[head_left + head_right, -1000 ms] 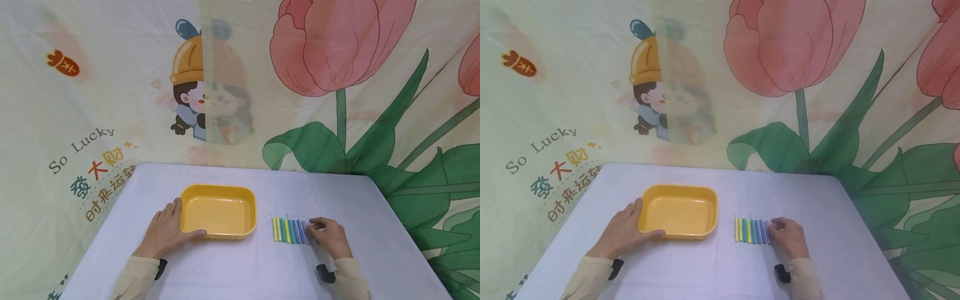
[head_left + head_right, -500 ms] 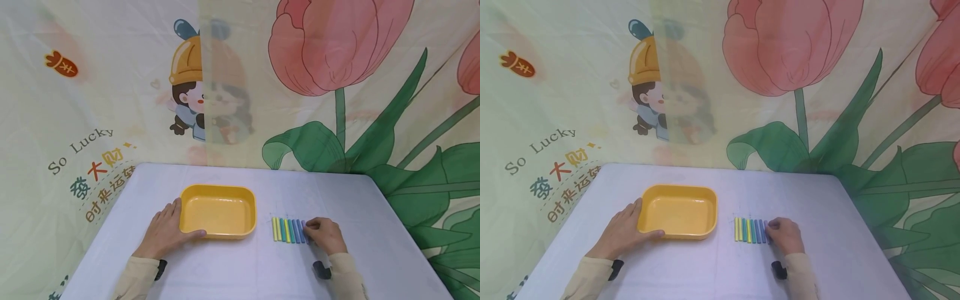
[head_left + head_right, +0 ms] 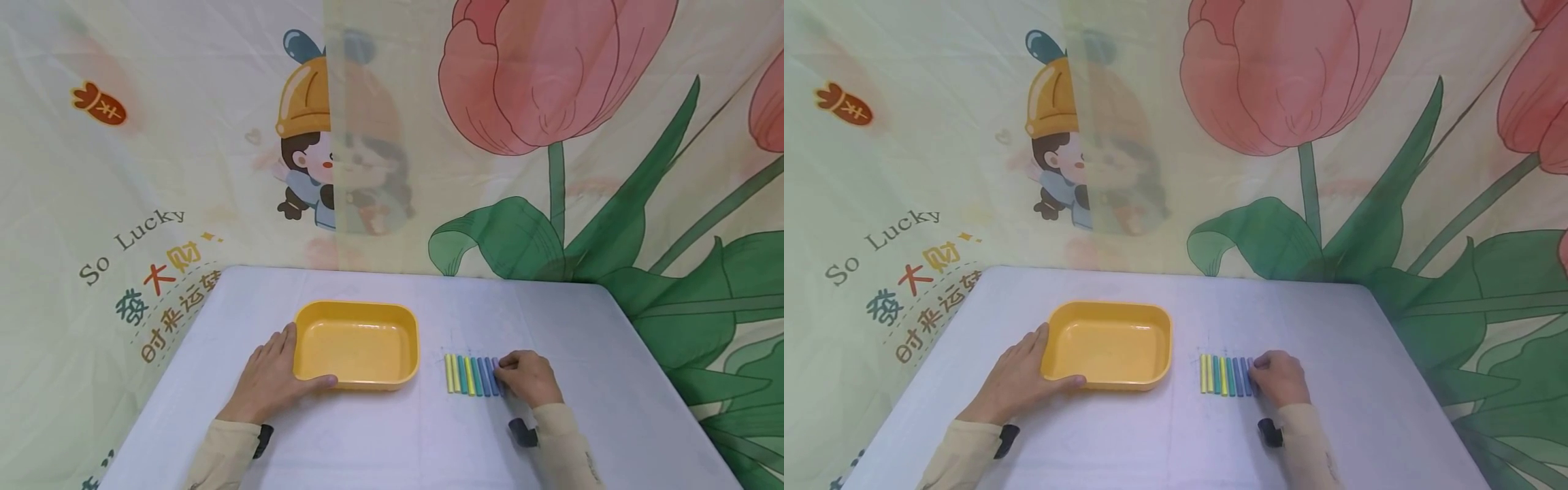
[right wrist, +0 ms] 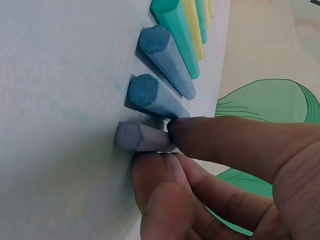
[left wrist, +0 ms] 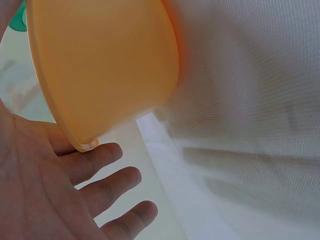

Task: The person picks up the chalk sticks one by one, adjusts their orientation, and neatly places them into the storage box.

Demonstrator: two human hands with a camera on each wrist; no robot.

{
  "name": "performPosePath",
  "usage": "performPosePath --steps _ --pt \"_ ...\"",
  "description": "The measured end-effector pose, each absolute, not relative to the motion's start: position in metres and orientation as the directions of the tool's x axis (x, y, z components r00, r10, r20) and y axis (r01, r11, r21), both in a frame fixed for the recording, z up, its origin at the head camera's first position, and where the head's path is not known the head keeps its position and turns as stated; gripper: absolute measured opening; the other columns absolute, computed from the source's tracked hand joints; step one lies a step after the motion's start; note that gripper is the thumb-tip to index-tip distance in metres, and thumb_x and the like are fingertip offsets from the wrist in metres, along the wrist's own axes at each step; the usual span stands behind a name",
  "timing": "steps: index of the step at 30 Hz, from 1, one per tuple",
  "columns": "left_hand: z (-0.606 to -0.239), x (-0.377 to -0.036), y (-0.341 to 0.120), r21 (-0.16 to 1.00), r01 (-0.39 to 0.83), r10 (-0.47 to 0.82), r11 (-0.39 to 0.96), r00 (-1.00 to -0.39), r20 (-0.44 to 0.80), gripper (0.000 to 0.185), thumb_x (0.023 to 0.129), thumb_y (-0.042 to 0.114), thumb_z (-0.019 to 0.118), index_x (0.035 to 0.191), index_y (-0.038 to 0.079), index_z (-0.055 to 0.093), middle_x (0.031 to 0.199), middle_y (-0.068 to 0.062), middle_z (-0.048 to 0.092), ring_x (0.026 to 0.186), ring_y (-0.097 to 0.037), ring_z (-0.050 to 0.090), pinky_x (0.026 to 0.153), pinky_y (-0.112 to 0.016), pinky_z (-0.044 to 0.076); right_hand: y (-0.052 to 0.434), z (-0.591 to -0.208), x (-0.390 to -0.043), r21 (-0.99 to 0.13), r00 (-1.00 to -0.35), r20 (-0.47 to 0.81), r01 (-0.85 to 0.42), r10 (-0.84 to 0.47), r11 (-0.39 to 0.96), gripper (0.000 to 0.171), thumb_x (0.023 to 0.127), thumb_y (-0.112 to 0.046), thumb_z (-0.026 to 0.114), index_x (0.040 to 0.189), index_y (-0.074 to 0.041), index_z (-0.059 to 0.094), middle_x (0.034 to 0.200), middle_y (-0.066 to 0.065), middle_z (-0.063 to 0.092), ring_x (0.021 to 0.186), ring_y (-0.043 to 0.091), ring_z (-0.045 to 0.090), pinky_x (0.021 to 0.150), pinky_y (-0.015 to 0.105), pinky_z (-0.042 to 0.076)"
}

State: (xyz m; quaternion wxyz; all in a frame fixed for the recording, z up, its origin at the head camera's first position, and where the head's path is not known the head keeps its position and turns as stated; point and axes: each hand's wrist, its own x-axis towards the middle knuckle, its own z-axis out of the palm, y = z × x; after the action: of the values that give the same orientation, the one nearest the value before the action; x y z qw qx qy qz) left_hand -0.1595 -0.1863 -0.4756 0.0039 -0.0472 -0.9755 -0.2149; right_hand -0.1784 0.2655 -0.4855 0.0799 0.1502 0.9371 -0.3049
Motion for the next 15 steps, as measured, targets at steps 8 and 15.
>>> performPosePath --steps 8,15 --pt "-0.4758 -0.1611 -0.1863 0.411 0.092 0.089 0.907 -0.996 0.028 0.138 0.070 0.087 0.065 0.158 -0.008 0.018 0.154 -0.030 0.036 0.140 -0.045 0.036 0.115 -0.063 0.028 0.2630 -0.4852 -0.1804 -0.531 -0.936 -0.246 0.348 0.253 0.772 0.029 0.090 -0.012 0.075 0.112 0.006 0.071 0.092 0.012 0.068 0.080 0.024 0.059 0.060 0.029 0.052" --pt "-0.4763 -0.1603 -0.1866 0.421 0.091 0.087 0.902 -0.996 0.031 0.138 0.070 0.087 0.066 0.158 -0.008 0.018 0.154 -0.029 0.036 0.140 -0.045 0.037 0.115 -0.062 0.028 0.2652 -0.4863 -0.1807 -0.529 -0.941 -0.235 0.335 0.245 0.779 0.028 0.089 -0.013 0.076 0.109 0.005 0.072 0.090 0.010 0.070 0.080 0.023 0.061 0.061 0.030 0.053"
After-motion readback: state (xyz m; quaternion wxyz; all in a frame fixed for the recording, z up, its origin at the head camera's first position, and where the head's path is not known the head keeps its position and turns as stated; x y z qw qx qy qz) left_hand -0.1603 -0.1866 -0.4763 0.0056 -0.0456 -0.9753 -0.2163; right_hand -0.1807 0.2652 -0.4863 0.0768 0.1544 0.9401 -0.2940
